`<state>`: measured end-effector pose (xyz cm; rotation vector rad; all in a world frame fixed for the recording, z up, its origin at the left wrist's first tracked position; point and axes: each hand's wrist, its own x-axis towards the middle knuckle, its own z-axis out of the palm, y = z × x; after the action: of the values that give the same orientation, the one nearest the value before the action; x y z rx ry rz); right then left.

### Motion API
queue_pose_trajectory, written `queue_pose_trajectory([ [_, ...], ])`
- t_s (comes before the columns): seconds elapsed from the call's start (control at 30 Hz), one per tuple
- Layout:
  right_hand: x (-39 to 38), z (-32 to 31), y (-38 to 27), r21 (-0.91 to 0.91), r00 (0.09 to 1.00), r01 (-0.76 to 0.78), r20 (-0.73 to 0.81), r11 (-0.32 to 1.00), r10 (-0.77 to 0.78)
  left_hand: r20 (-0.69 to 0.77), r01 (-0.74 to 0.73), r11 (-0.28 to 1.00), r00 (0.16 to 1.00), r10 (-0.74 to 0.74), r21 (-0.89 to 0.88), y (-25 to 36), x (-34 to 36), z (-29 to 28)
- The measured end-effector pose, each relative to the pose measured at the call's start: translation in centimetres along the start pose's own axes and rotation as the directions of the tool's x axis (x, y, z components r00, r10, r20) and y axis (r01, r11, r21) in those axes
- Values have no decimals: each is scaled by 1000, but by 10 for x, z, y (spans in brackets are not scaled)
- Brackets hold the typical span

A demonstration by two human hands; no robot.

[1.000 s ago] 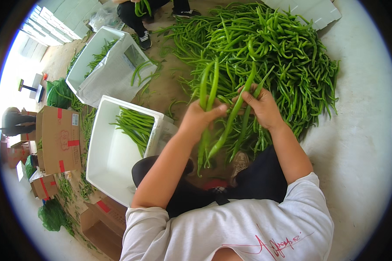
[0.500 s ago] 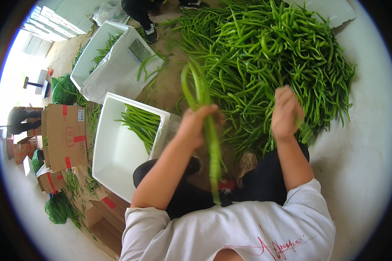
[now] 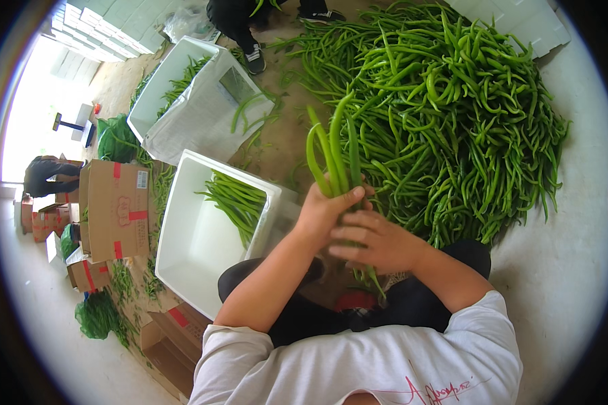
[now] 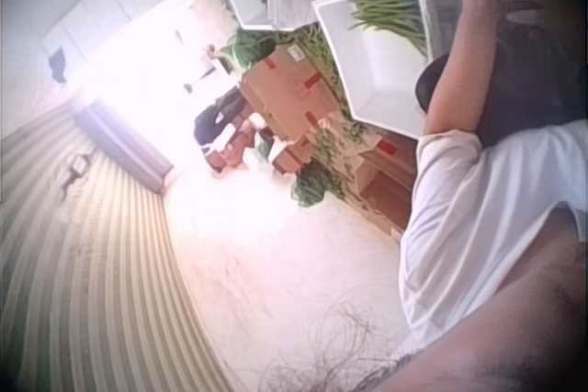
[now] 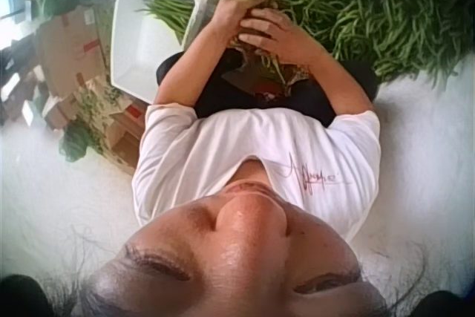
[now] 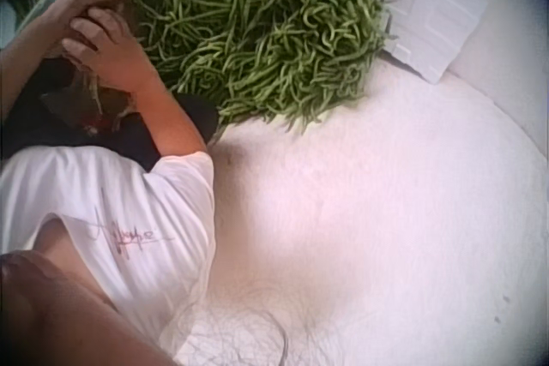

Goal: The person sits on the floor and sorts green beans from a large pile into a white plastic container. They repeatedly pick up handfuls of beans and place them into the container.

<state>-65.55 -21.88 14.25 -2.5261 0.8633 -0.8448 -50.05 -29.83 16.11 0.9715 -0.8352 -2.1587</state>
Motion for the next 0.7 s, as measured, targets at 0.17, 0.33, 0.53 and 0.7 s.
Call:
queue_pose_trajectory([
  [0.17,-8,-18,33,21,903,-363,-237,932,357,-164,-167,912,956,242,374,-5,12,-8],
  [0.33,-6,-19,35,892,524,-297,-146,341,839,-128,-90,860,976,176,502,-17,7,-3],
  [0.53,-16,-19,47,943,523,-216,-107,253,845,-99,-43,845,989,113,533,-18,2,9],
  [0.7,-17,-21,46,965,453,-162,-115,208,884,-78,26,888,997,12,460,-16,0,11],
])
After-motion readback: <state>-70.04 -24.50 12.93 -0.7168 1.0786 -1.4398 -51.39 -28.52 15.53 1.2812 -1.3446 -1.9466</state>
